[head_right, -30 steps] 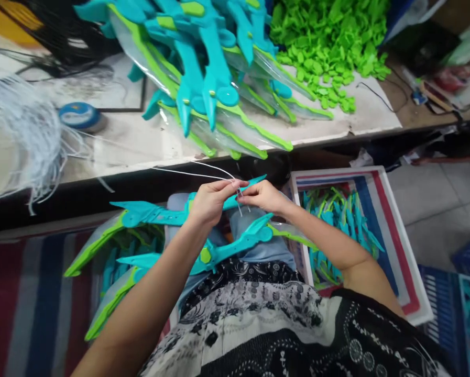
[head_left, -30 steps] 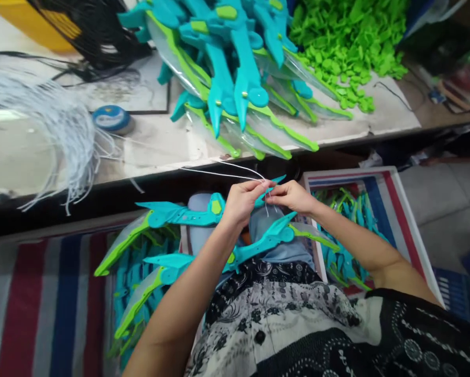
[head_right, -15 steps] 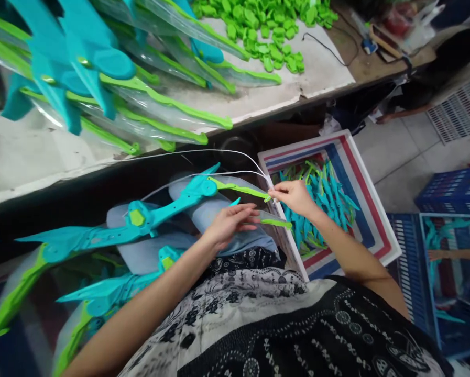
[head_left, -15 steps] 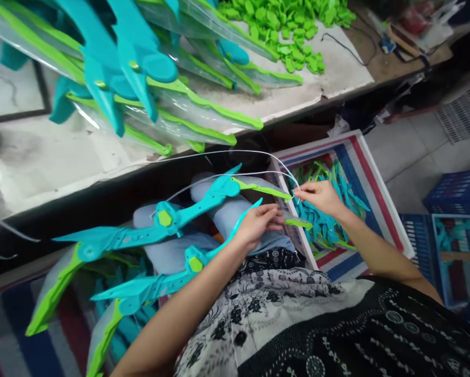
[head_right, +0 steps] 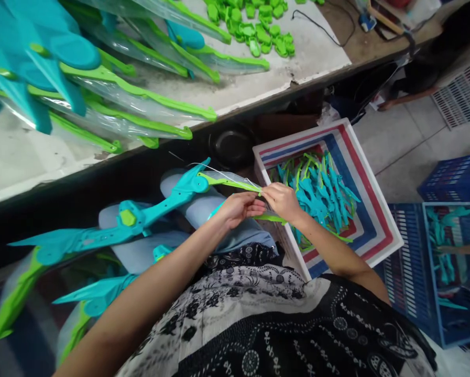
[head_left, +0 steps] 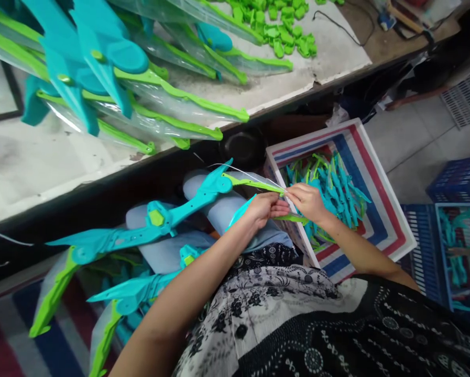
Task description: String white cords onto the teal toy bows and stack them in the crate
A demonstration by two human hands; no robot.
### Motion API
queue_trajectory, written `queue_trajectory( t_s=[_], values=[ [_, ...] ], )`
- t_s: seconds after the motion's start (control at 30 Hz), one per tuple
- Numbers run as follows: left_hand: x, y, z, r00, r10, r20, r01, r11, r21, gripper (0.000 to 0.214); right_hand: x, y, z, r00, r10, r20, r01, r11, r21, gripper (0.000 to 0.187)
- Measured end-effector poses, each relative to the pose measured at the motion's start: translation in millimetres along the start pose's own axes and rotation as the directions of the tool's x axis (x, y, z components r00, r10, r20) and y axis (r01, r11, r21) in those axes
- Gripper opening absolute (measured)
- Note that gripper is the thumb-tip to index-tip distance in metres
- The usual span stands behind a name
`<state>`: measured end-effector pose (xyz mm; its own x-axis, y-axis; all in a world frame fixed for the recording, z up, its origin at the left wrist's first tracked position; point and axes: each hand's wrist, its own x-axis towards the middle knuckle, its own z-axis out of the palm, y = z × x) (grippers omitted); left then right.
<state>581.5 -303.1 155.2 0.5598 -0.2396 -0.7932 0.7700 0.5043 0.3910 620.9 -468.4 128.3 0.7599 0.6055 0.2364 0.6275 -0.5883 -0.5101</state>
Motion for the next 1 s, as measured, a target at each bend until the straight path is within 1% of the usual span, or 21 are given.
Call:
queue_trajectory(
  t_s=[0.1,0.23,0.3,0.37,0.43,0.5,0.63,0.8,0.93,1.0],
  values=[
    [3,0,2.7,1.0,0.007,-0.009,-0.007,1.0,-0.008,0.021,3,1,-2,0.999,-0.049,0.003,0.049,0.996,-0.079,0.027],
    [10,4,5.7,0.999,0.018,-0.032,-0.018,1.0,-0.024,0.023,11,1,-2,0.994,-0.043,0.102,0.052,0.995,-0.085,0.031],
    [14,8,7.0,0.999,0.023,-0.03,-0.024,0.999,-0.03,0.022,17,3,0,0.991,-0.005,0.131,0.011,0.999,-0.046,0.032],
    [18,12,8.3,0.999,0.032,-0.044,-0.033,0.999,-0.032,0.02,26,7,4,0.99,0.072,0.119,-0.076,0.997,0.026,0.028],
    [24,17,9.8,0.996,0.046,-0.074,-0.048,0.999,-0.024,0.019,35,13,8,0.981,0.16,0.109,-0.173,0.978,0.12,0.024],
    [29,21,11.5,0.993,0.057,-0.102,-0.058,0.998,-0.003,0.02,42,18,10,0.968,0.221,0.117,-0.24,0.951,0.194,0.022],
    [37,21,15.1,0.988,0.071,-0.137,-0.069,0.997,0.015,0.018,46,24,10,0.959,0.244,0.142,-0.275,0.921,0.274,0.021],
    [43,18,19.6,0.98,0.117,-0.161,-0.116,0.993,0.015,0.017,49,27,8,0.952,0.27,0.14,-0.301,0.905,0.3,0.024],
    [48,19,22.1,0.969,0.15,-0.195,-0.148,0.989,0.026,0.018,56,31,8,0.94,0.283,0.19,-0.333,0.879,0.341,0.023],
    [50,19,23.1,0.965,0.164,-0.206,-0.16,0.986,0.039,0.017,60,34,8,0.928,0.294,0.228,-0.363,0.847,0.387,0.023]
  ],
)
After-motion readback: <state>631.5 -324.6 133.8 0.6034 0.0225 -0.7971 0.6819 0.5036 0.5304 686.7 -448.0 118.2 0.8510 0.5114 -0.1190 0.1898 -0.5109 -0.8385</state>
